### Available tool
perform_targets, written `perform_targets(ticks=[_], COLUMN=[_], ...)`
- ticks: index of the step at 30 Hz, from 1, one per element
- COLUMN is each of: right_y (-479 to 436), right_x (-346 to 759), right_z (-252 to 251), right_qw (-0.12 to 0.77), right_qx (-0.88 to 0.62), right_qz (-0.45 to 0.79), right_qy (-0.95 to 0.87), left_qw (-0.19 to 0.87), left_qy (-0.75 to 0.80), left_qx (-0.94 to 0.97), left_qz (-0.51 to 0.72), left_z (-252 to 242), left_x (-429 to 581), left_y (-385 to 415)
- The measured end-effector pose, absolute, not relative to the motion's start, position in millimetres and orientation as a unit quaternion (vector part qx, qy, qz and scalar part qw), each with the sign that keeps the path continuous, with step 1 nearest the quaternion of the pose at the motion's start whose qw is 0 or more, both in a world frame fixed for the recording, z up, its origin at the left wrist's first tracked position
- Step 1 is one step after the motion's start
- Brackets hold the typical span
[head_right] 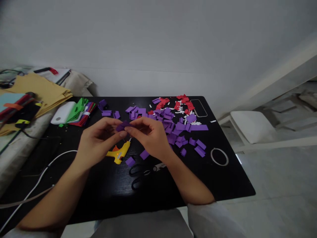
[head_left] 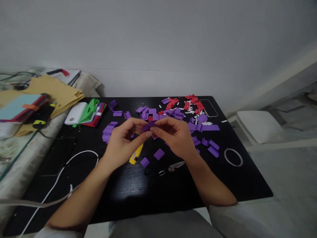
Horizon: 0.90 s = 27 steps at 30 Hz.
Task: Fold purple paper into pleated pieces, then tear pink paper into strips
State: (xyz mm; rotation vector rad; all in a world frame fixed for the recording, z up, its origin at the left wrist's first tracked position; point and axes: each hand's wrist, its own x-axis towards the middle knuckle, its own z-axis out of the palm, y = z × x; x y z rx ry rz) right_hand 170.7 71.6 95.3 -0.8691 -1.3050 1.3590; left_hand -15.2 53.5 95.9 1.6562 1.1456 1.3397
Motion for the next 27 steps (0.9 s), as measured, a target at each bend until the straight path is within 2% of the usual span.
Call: perform_targets(ticks=[6,15,23,27], right_y=[71.2,71.2,70.3,69.0], right_x=[171.3,175.8,175.1,177.7], right_z=[98.2,98.8,97.1,99.3], right_qw=[0.514,0.501,0.508,0.502], right_qx=[-0.333,-0.29,-0.302,-0.299], right_qz=[0.594,0.593,0.581,0.585], right_qy=[-0.522,-0.559,-0.559,-0.562], left_qw=[0.432,0.451,0.432,0.378], left_qy=[0.407,0.412,0.411,0.411], left_qx=[0.588,0.568,0.587,0.588], left_qz=[0.55,0.551,0.548,0.585], left_z=[94.5,98.2,96.0,94.8], left_x=[-16.3,-17.4,-17.1,-14.3], left_y=[56.1,58.6,56.6,55.0])
